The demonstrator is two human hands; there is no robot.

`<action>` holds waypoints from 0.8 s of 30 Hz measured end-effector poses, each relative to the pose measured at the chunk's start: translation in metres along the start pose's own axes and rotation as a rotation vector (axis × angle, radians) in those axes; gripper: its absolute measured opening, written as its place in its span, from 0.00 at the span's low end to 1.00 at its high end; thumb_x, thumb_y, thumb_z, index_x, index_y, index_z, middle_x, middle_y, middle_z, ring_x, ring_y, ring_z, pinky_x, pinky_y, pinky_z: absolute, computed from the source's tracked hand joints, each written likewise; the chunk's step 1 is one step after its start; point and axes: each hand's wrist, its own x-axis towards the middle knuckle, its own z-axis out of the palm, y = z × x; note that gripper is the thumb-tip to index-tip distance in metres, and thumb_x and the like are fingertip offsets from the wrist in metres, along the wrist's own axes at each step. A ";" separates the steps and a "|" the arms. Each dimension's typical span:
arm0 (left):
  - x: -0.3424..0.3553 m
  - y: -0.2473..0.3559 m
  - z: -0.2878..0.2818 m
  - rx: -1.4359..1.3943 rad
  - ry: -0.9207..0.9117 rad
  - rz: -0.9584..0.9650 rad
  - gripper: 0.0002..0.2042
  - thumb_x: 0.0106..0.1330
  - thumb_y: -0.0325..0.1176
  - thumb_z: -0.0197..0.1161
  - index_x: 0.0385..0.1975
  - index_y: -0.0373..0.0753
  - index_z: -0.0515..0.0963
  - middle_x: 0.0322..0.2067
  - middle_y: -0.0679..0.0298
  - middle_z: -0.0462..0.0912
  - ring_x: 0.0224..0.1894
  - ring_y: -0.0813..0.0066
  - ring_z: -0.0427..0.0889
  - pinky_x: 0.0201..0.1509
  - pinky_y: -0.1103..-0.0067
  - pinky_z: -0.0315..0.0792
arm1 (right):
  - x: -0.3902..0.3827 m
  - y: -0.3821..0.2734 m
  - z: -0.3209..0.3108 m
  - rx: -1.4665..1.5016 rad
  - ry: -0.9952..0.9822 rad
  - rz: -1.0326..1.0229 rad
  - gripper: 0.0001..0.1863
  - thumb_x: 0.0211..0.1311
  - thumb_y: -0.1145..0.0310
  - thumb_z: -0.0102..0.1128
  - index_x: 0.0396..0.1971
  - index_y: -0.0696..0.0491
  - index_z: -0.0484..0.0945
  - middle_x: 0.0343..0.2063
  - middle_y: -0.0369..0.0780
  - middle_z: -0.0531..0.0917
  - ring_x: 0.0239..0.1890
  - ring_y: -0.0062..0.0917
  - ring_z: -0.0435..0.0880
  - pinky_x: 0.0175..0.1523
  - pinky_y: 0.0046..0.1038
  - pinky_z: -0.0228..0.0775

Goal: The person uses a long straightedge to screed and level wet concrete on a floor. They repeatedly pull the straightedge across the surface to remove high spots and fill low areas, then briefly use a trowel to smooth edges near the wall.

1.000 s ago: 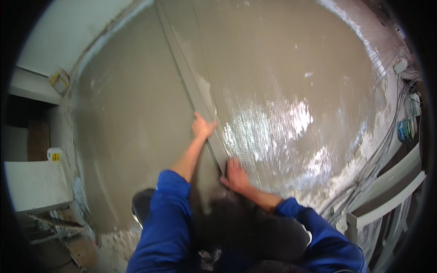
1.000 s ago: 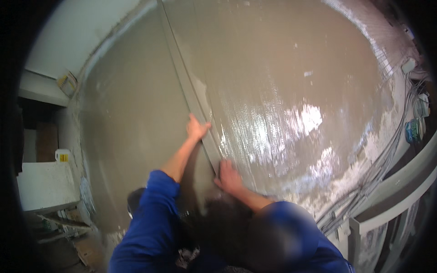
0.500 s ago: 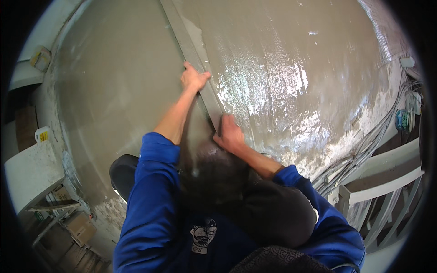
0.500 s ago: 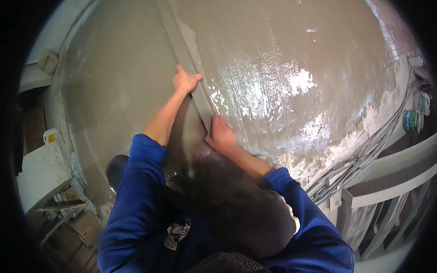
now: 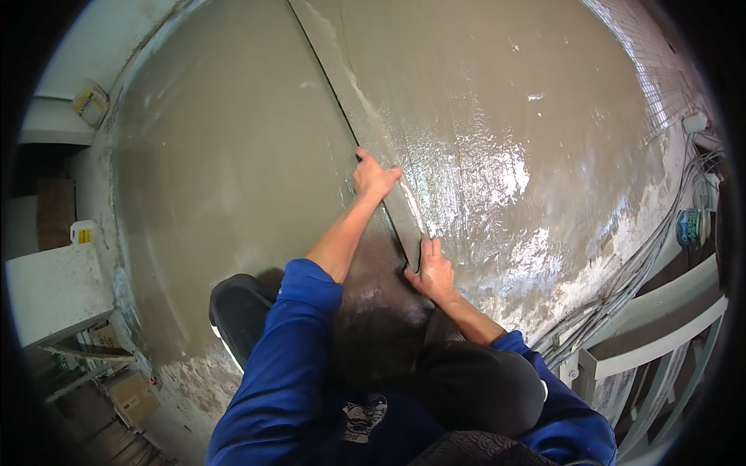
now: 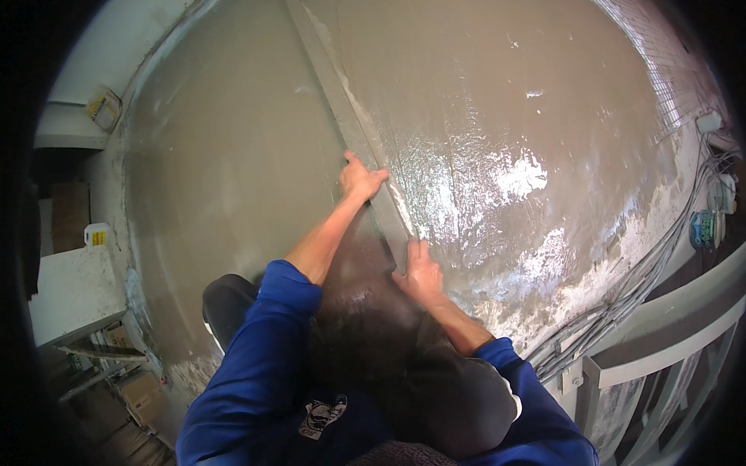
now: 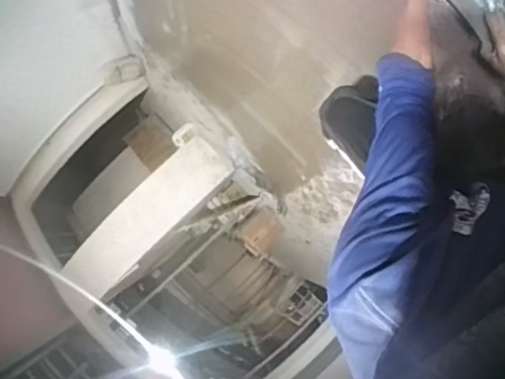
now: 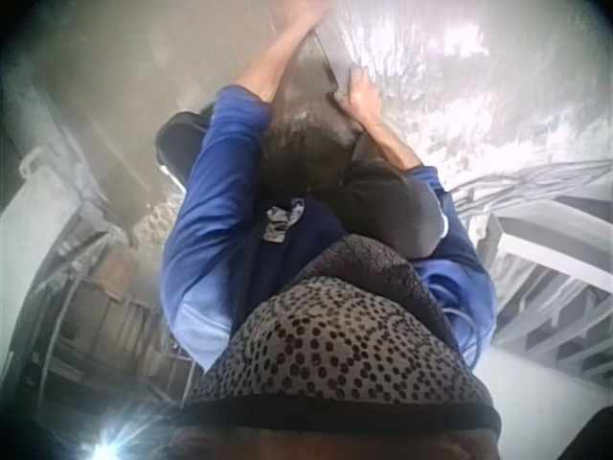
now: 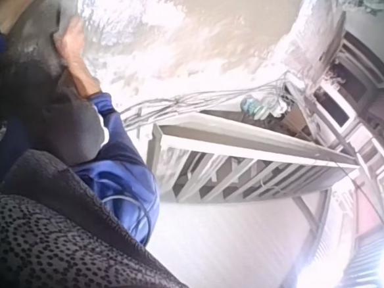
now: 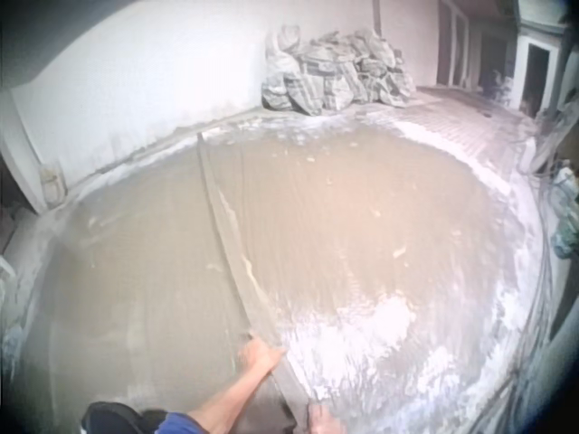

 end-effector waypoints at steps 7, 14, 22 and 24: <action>0.025 0.037 0.017 -0.040 0.048 0.050 0.51 0.50 0.43 0.75 0.65 0.21 0.49 0.48 0.37 0.80 0.53 0.45 0.81 0.59 0.64 0.75 | 0.025 0.021 -0.033 -0.010 0.109 -0.066 0.43 0.48 0.62 0.73 0.63 0.55 0.60 0.49 0.51 0.68 0.41 0.56 0.80 0.42 0.52 0.75; 0.060 0.081 0.021 0.057 -0.001 0.044 0.55 0.50 0.47 0.75 0.69 0.23 0.47 0.53 0.41 0.79 0.58 0.47 0.78 0.63 0.66 0.72 | 0.057 0.021 -0.050 0.036 0.113 -0.013 0.41 0.50 0.62 0.72 0.62 0.55 0.59 0.50 0.52 0.69 0.44 0.56 0.81 0.45 0.53 0.75; 0.066 0.119 0.036 0.064 -0.004 0.044 0.55 0.50 0.48 0.75 0.70 0.25 0.46 0.55 0.41 0.78 0.59 0.48 0.78 0.62 0.65 0.73 | 0.065 0.042 -0.078 0.054 0.155 0.002 0.42 0.49 0.61 0.72 0.62 0.56 0.60 0.53 0.51 0.68 0.44 0.56 0.80 0.46 0.52 0.75; 0.064 0.120 0.037 0.066 0.004 0.043 0.55 0.51 0.47 0.75 0.70 0.24 0.46 0.54 0.41 0.78 0.58 0.48 0.78 0.62 0.65 0.73 | 0.065 0.044 -0.081 0.057 0.113 0.028 0.42 0.50 0.61 0.72 0.63 0.56 0.59 0.54 0.50 0.68 0.46 0.56 0.80 0.47 0.53 0.75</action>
